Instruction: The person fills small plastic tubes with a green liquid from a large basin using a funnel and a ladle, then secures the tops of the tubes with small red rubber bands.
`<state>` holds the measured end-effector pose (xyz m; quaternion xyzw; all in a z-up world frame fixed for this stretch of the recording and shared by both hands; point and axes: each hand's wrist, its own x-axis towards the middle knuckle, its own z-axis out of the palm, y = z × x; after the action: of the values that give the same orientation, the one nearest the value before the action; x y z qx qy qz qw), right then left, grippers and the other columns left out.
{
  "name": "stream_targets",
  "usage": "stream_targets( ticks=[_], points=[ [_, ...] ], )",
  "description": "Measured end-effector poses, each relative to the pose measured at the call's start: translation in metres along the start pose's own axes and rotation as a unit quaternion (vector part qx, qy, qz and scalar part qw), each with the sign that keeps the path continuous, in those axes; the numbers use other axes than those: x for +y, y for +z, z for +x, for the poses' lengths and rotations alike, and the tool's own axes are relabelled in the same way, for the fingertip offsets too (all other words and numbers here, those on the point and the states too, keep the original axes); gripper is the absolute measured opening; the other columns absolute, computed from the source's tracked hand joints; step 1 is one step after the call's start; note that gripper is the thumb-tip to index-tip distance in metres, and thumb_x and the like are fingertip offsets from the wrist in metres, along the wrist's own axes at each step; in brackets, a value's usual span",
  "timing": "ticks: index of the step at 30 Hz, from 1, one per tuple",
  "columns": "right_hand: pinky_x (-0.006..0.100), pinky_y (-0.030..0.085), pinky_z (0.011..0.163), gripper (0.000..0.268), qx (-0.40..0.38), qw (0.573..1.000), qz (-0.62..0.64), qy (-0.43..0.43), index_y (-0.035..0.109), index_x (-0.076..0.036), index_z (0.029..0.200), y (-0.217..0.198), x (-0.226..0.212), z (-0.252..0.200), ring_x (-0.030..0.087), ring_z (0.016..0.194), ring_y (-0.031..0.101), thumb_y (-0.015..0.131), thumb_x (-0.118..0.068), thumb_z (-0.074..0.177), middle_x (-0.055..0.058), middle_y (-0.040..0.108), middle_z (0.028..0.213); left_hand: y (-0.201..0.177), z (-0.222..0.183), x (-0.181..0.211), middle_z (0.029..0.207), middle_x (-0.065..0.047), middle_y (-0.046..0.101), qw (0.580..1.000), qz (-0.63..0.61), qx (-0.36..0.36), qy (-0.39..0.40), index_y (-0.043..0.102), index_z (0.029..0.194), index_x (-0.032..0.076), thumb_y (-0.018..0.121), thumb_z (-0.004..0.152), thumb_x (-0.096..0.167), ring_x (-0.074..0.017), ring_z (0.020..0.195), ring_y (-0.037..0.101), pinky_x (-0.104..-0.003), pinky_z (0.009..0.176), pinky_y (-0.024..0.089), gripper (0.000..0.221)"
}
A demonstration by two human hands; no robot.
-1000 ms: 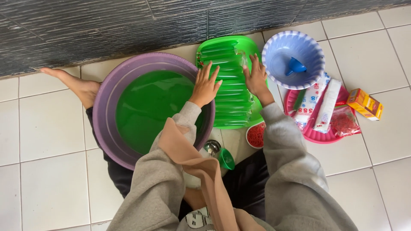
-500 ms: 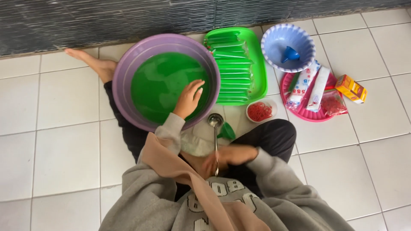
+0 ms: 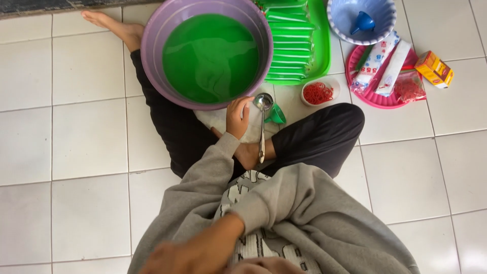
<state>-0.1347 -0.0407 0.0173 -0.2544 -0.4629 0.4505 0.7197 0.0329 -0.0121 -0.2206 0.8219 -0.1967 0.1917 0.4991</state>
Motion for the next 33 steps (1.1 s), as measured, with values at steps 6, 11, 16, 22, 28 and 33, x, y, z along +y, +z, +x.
stream_targets(
  ticks=[6, 11, 16, 22, 28, 33],
  points=[
    [0.046, 0.054, 0.097, 0.017, 0.28, 0.946, -0.137, -0.089, 0.072, -0.003, 0.111, -0.047, 0.036, -0.035, 0.026, 0.106, 0.07, 0.056, -0.007, 0.107, 0.015, 0.074, 0.112, -0.016, -0.055, -0.05, 0.119, -0.006, 0.071, 0.995, 0.044, 0.015, -0.09, 0.062, 0.13, 0.02, 0.043, 0.111, 0.027, -0.0335, 0.105, 0.067, -0.046, 0.09, 0.052, 0.027],
    [0.046, 0.059, 0.078, 0.018, 0.552, 0.668, -0.447, 0.224, 0.068, -0.008, 0.117, -0.193, 0.112, -0.142, 0.035, 0.09, 0.073, 0.061, -0.017, 0.102, 0.019, 0.074, 0.1, 0.004, -0.097, -0.141, 0.108, 0.006, 0.072, 0.907, 0.208, -0.122, -0.345, 0.041, 0.128, 0.036, 0.042, 0.105, 0.04, -0.0246, 0.1, 0.072, -0.048, 0.097, 0.045, 0.024],
    [0.038, 0.061, 0.079, 0.033, 0.48, 0.513, -0.617, 0.354, 0.062, -0.015, 0.128, -0.268, 0.178, -0.2, 0.029, 0.095, 0.069, 0.07, -0.016, 0.096, 0.008, 0.069, 0.1, -0.002, -0.1, -0.141, 0.098, -0.002, 0.074, 0.886, 0.169, -0.125, -0.414, 0.05, 0.114, 0.021, 0.049, 0.102, 0.026, -0.028, 0.1, 0.073, -0.044, 0.088, 0.053, 0.013],
    [0.041, 0.051, 0.082, 0.03, 0.444, 0.459, -0.684, 0.354, 0.065, -0.012, 0.112, -0.264, 0.168, -0.171, 0.031, 0.104, 0.06, 0.079, -0.021, 0.087, 0.011, 0.061, 0.109, -0.004, -0.093, -0.135, 0.107, -0.008, 0.074, 0.86, 0.156, -0.211, -0.438, 0.06, 0.117, 0.02, 0.047, 0.102, 0.032, -0.0304, 0.109, 0.071, -0.048, 0.093, 0.055, 0.023],
    [0.04, 0.056, 0.074, 0.017, 0.449, 0.464, -0.693, 0.321, 0.063, -0.011, 0.105, -0.276, 0.184, -0.182, 0.032, 0.091, 0.069, 0.067, -0.004, 0.091, 0.011, 0.063, 0.093, -0.03, -0.063, -0.066, 0.103, -0.016, 0.076, 0.834, 0.158, -0.33, -0.412, 0.073, 0.11, 0.006, 0.041, 0.106, 0.03, -0.0339, 0.103, 0.072, -0.047, 0.092, 0.055, 0.04],
    [0.043, 0.056, 0.08, 0.012, 0.543, 0.572, -0.57, 0.231, 0.057, -0.004, 0.109, -0.272, 0.174, -0.176, 0.038, 0.092, 0.069, 0.053, 0.002, 0.099, 0.019, 0.063, 0.095, -0.029, -0.078, -0.078, 0.086, -0.018, 0.072, 0.861, 0.04, -0.262, -0.434, 0.074, 0.097, 0.004, 0.041, 0.106, 0.032, -0.0349, 0.087, 0.069, -0.046, 0.079, 0.053, 0.044]
  ],
)
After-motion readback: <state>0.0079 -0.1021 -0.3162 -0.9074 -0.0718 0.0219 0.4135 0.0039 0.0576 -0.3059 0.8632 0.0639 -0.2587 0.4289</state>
